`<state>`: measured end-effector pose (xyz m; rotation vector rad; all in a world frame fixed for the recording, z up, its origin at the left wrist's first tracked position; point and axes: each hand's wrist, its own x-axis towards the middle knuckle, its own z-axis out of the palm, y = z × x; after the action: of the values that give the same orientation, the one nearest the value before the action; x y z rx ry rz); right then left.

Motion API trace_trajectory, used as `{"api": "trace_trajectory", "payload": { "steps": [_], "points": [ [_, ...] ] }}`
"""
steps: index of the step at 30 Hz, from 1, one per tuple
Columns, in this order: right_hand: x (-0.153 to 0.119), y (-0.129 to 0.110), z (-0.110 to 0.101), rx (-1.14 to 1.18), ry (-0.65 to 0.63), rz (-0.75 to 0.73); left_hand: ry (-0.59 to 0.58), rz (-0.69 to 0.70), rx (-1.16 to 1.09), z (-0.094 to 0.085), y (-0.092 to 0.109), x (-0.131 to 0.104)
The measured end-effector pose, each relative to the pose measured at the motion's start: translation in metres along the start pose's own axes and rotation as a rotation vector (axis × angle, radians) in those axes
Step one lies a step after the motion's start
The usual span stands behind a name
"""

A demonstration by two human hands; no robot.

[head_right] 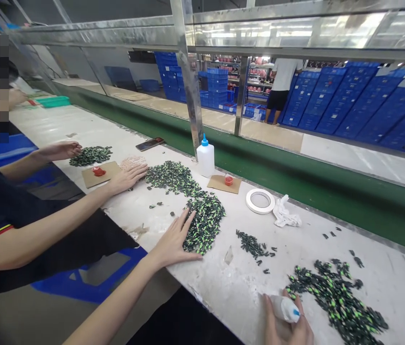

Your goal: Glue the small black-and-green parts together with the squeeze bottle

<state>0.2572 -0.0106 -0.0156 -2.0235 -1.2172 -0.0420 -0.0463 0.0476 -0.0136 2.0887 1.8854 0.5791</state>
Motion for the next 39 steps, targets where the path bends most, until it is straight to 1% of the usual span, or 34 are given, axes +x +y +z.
{"api": "trace_trajectory", "payload": {
  "steps": [3, 4, 6, 8, 10, 12, 14, 16, 18, 20, 22, 24, 26, 28, 30, 33, 36, 39],
  "points": [
    [-0.004, -0.011, -0.002, 0.032, 0.075, 0.006, 0.062, -0.013, -0.044, 0.007, 0.009, 0.003],
    [-0.005, -0.013, -0.003, 0.049, 0.097, 0.010, 0.074, -0.010, -0.057, 0.006, 0.010, 0.005],
    [-0.006, -0.015, -0.005, 0.080, 0.107, 0.035, 0.086, 0.005, -0.087, -0.003, 0.007, 0.014],
    [-0.005, -0.013, -0.008, 0.093, 0.066, 0.072, 0.095, 0.013, -0.120, -0.017, -0.001, 0.033],
    [-0.004, -0.011, -0.010, 0.094, 0.023, 0.097, 0.117, 0.024, -0.151, -0.032, -0.012, 0.062],
    [-0.004, -0.011, -0.011, 0.099, 0.013, 0.098, 0.087, 0.046, -0.182, -0.041, -0.023, 0.091],
    [-0.005, -0.011, -0.011, 0.107, 0.022, 0.087, 0.036, 0.065, -0.206, -0.042, -0.029, 0.113],
    [-0.007, -0.012, -0.011, 0.105, 0.037, 0.068, 0.003, 0.092, -0.223, -0.037, -0.032, 0.122],
    [-0.008, -0.012, -0.011, 0.098, 0.051, 0.032, -0.018, 0.131, -0.242, -0.030, -0.032, 0.119],
    [-0.009, -0.010, -0.011, 0.092, 0.069, -0.018, -0.045, 0.181, -0.265, -0.026, -0.032, 0.110],
    [-0.010, -0.008, -0.011, 0.086, 0.069, -0.064, -0.080, 0.230, -0.282, -0.029, -0.031, 0.101],
    [-0.011, -0.006, -0.011, 0.082, 0.066, -0.093, -0.110, 0.261, -0.287, -0.036, -0.030, 0.098],
    [-0.011, -0.006, -0.011, 0.084, 0.065, -0.117, -0.120, 0.272, -0.279, -0.043, -0.027, 0.102],
    [-0.011, -0.007, -0.011, 0.086, 0.084, -0.144, -0.116, 0.275, -0.261, -0.047, -0.021, 0.111],
    [-0.010, -0.009, -0.011, 0.077, 0.114, -0.174, -0.118, 0.282, -0.241, -0.044, -0.014, 0.121],
    [-0.011, -0.010, -0.012, 0.073, 0.154, -0.207, -0.149, 0.312, -0.222, -0.034, -0.002, 0.129],
    [-0.011, -0.010, -0.012, 0.089, 0.162, -0.211, -0.187, 0.355, -0.212, -0.027, 0.005, 0.124],
    [-0.012, -0.009, -0.013, 0.106, 0.172, -0.232, -0.236, 0.399, -0.204, -0.031, 0.009, 0.112]
  ]
}}
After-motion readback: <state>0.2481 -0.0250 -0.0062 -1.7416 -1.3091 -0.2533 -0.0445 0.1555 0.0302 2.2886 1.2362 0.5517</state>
